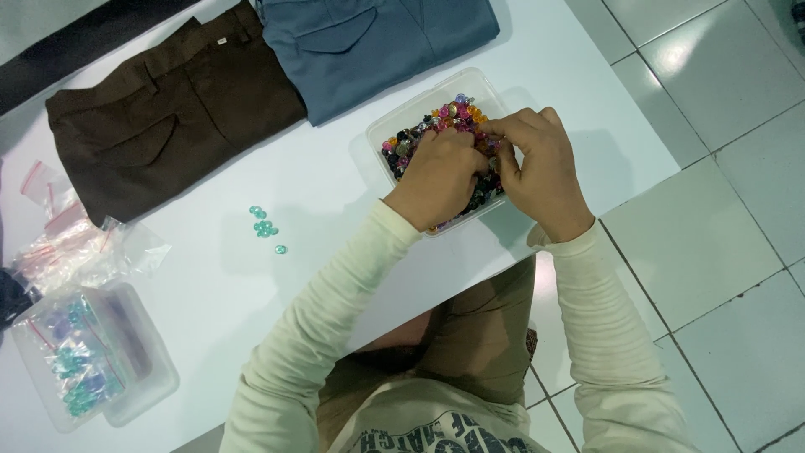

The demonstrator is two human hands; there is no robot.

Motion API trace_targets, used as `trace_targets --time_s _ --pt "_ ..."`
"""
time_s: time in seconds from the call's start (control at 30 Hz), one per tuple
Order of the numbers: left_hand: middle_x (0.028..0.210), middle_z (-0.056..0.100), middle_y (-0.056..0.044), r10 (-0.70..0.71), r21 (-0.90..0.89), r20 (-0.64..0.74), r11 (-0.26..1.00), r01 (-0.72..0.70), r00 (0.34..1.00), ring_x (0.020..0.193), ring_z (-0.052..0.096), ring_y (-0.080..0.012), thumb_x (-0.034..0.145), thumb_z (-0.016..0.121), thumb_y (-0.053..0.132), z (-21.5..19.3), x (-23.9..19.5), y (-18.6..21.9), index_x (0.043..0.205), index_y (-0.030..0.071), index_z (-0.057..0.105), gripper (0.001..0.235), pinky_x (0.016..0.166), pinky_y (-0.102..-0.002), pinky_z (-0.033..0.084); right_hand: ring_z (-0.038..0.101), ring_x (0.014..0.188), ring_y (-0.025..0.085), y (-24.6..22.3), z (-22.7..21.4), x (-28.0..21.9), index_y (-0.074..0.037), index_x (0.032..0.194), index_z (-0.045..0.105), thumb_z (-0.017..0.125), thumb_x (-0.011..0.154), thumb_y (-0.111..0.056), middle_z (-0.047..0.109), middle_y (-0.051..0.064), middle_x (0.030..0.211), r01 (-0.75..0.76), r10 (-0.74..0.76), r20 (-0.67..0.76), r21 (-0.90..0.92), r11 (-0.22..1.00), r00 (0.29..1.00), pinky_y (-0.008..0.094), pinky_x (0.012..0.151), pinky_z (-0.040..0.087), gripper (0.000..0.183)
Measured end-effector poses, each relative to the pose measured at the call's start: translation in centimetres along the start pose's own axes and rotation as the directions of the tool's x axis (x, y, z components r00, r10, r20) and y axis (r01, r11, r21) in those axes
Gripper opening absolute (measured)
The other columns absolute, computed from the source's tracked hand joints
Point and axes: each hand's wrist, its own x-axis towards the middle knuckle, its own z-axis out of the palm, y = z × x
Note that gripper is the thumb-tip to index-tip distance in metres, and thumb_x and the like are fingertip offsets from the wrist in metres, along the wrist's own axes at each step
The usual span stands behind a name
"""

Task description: The person is picking up small decorative beads and placing them into a small plastic bag.

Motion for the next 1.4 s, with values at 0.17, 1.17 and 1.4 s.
trace_targets --time_s 0.17,1.17,1.4 --pt "0.074 0.063 -0.013 -0.023 0.119 0.023 0.993 0.020 0.999 0.070 0.058 -0.0283 0.072 0.075 0.000 1.0 0.0 -0.5 0.073 0.007 0.075 0.007 0.069 -0.038 0.037 0.065 0.085 0.027 0.1 -0.1 0.0 -0.003 0.112 0.076 0.057 0.094 0.015 0.069 0.012 0.088 -0.010 0.010 0.003 0.015 1.000 1.000 0.036 0.087 0.038 0.032" --pt "0.074 0.060 -0.011 -0.006 0.173 -0.200 0.984 0.042 0.980 0.068 0.055 -0.0264 0.073 0.078 -0.001 1.3 -1.1 0.4 0.079 0.006 0.074 0.009 0.066 -0.038 0.035 0.058 0.082 0.026 0.1 0.2 0.2 -0.009 0.103 0.079 0.069 0.090 0.009 0.068 0.010 0.087 -0.049 0.056 0.070 -0.095 0.994 0.996 0.036 0.080 0.039 0.025" --pt "0.070 0.061 -0.009 0.000 0.232 -0.174 0.972 0.041 0.985 0.066 0.053 -0.0236 0.072 0.082 0.001 2.2 -0.7 0.7 0.069 0.008 0.072 0.012 0.069 -0.037 0.030 0.062 0.081 0.027 0.0 0.1 0.3 -0.007 0.102 0.078 0.068 0.091 0.011 0.068 0.011 0.086 0.002 0.004 0.066 -0.096 0.995 0.998 0.035 0.083 0.037 0.024"
